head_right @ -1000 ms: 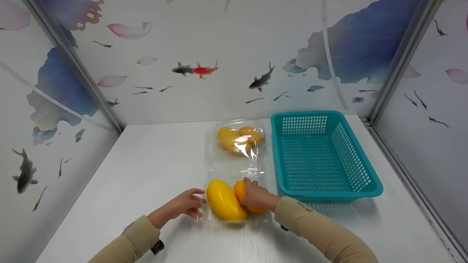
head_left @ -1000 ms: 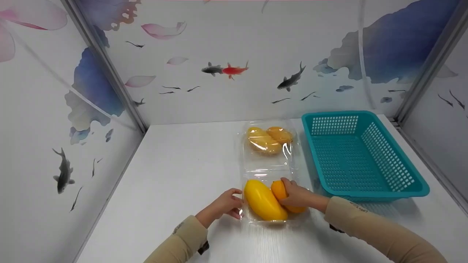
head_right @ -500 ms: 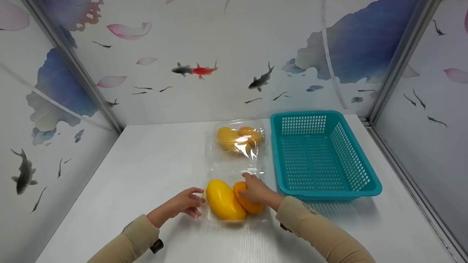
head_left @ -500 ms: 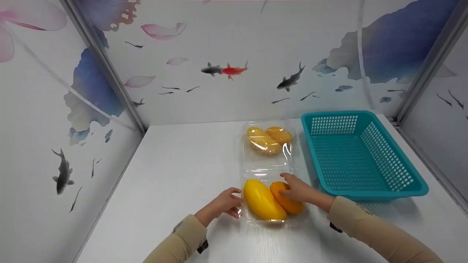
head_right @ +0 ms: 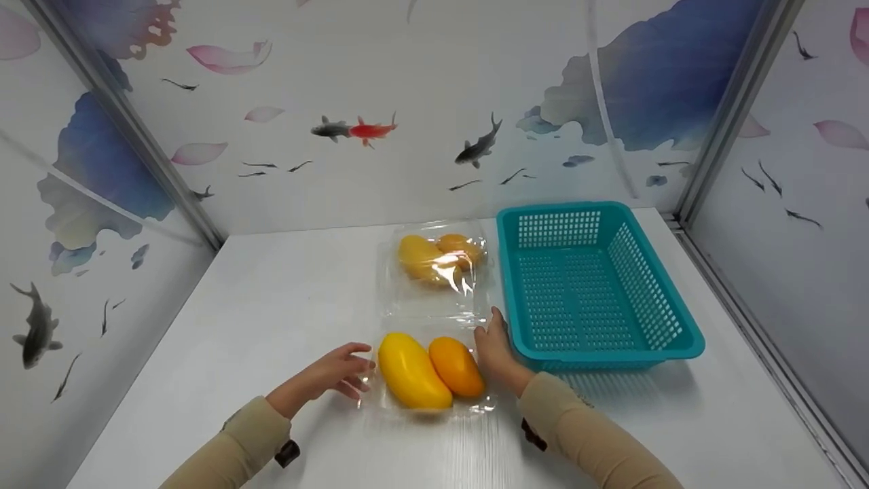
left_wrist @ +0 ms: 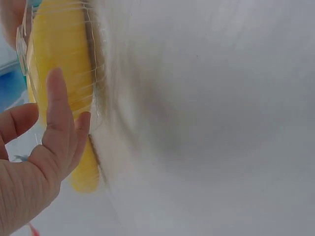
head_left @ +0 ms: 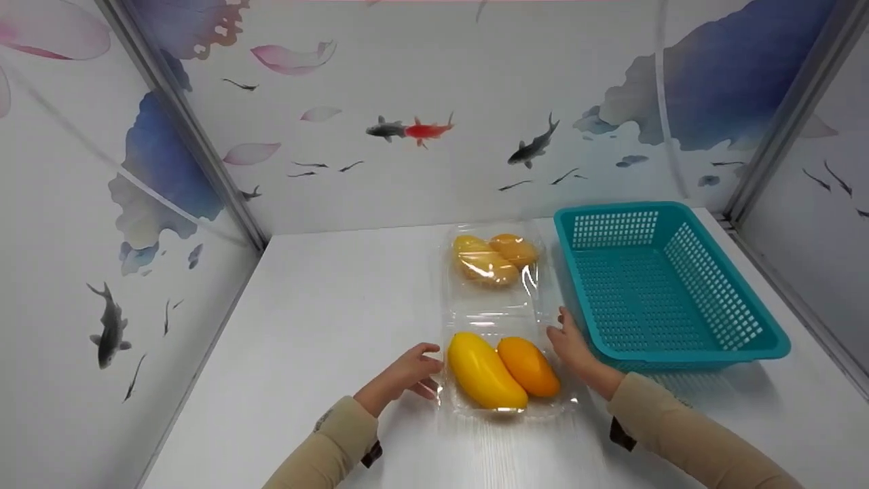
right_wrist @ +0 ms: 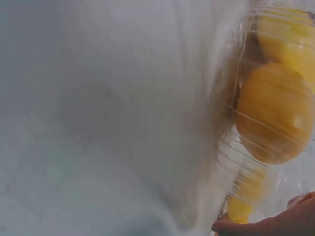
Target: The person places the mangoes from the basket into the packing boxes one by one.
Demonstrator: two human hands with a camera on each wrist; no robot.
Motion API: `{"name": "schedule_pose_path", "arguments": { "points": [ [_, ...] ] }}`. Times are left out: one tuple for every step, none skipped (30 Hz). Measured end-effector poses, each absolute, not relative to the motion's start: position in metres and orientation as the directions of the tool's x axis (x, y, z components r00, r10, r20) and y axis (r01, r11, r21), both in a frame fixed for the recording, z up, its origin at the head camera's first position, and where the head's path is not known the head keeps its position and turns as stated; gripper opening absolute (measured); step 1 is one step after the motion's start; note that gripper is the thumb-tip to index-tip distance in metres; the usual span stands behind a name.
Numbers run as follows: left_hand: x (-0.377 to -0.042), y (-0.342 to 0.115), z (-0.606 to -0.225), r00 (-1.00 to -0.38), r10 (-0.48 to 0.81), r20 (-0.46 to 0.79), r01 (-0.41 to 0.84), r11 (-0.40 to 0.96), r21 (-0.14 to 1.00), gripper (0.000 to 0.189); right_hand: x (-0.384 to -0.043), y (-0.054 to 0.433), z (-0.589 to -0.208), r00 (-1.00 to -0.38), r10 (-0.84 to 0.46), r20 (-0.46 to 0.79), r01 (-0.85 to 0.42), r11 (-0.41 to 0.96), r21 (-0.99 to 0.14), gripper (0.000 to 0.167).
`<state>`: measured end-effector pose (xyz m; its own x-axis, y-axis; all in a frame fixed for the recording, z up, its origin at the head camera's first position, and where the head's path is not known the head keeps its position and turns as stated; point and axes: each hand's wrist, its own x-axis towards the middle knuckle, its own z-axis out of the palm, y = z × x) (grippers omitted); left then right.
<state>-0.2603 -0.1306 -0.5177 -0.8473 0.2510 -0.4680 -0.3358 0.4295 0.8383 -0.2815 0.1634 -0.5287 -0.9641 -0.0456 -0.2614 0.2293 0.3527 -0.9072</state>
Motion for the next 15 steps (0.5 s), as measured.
{"name": "schedule_pose_path", "arguments": {
  "points": [
    [-0.265,-0.131,-0.518,-0.855,0.231,-0.465,-0.342,0.425,0.838,0.049,-0.282,0.164,-0.531,-0.96,-0.04,-0.277,0.251,0.315,-0.915,0.06],
    [-0.269,-0.13,-0.518,-0.864,0.211,-0.458,-0.345,0.415,0.842,0.05,-0.284,0.164,-0.532,-0.958,-0.033,-0.286,0.265,0.285,-0.921,0.059],
    [-0.274,-0.13,-0.518,-0.873,0.193,-0.447,-0.345,0.402,0.848,0.051,-0.285,0.165,-0.532,-0.952,-0.03,-0.306,0.289,0.246,-0.925,0.059],
    [-0.279,-0.129,-0.518,-0.884,0.174,-0.435,-0.344,0.389,0.855,0.052,-0.288,0.166,-0.533,-0.948,-0.026,-0.316,0.304,0.215,-0.928,0.059],
    [-0.284,-0.128,-0.518,-0.894,0.156,-0.42,-0.341,0.371,0.864,0.053,-0.29,0.167,-0.534,-0.947,-0.022,-0.321,0.312,0.181,-0.933,0.058],
    [-0.288,-0.127,-0.518,-0.905,0.143,-0.401,-0.333,0.351,0.875,0.053,-0.293,0.167,-0.534,-0.944,-0.019,-0.329,0.322,0.155,-0.934,0.058],
    [-0.293,-0.126,-0.519,-0.913,0.129,-0.387,-0.328,0.332,0.884,0.053,-0.295,0.168,-0.535,-0.942,-0.018,-0.335,0.33,0.13,-0.935,0.058],
    [-0.296,-0.125,-0.52,-0.921,0.122,-0.369,-0.316,0.317,0.894,0.054,-0.298,0.168,-0.537,-0.939,-0.015,-0.343,0.339,0.105,-0.935,0.057],
    [-0.299,-0.124,-0.522,-0.926,0.116,-0.358,-0.311,0.3,0.902,0.053,-0.3,0.167,-0.539,-0.938,-0.009,-0.346,0.344,0.076,-0.936,0.057],
    [-0.302,-0.122,-0.523,-0.929,0.109,-0.354,-0.312,0.287,0.906,0.053,-0.301,0.167,-0.541,-0.94,-0.005,-0.341,0.34,0.066,-0.938,0.056],
    [-0.304,-0.12,-0.524,-0.93,0.105,-0.353,-0.314,0.277,0.908,0.052,-0.303,0.167,-0.543,-0.939,0.0,-0.343,0.343,0.051,-0.938,0.055],
    [-0.306,-0.118,-0.526,-0.93,0.103,-0.352,-0.315,0.27,0.91,0.052,-0.303,0.166,-0.545,-0.937,0.003,-0.349,0.348,0.042,-0.936,0.055],
    [-0.307,-0.115,-0.527,-0.93,0.104,-0.351,-0.315,0.264,0.912,0.052,-0.303,0.166,-0.546,-0.938,0.007,-0.348,0.348,0.031,-0.937,0.054],
    [-0.308,-0.113,-0.528,-0.932,0.106,-0.347,-0.311,0.257,0.915,0.052,-0.304,0.166,-0.548,-0.939,0.012,-0.345,0.345,0.019,-0.938,0.053],
    [-0.309,-0.111,-0.528,-0.932,0.1,-0.347,-0.315,0.246,0.917,0.052,-0.304,0.165,-0.549,-0.939,0.015,-0.344,0.344,0.013,-0.939,0.053]
  ]
}}
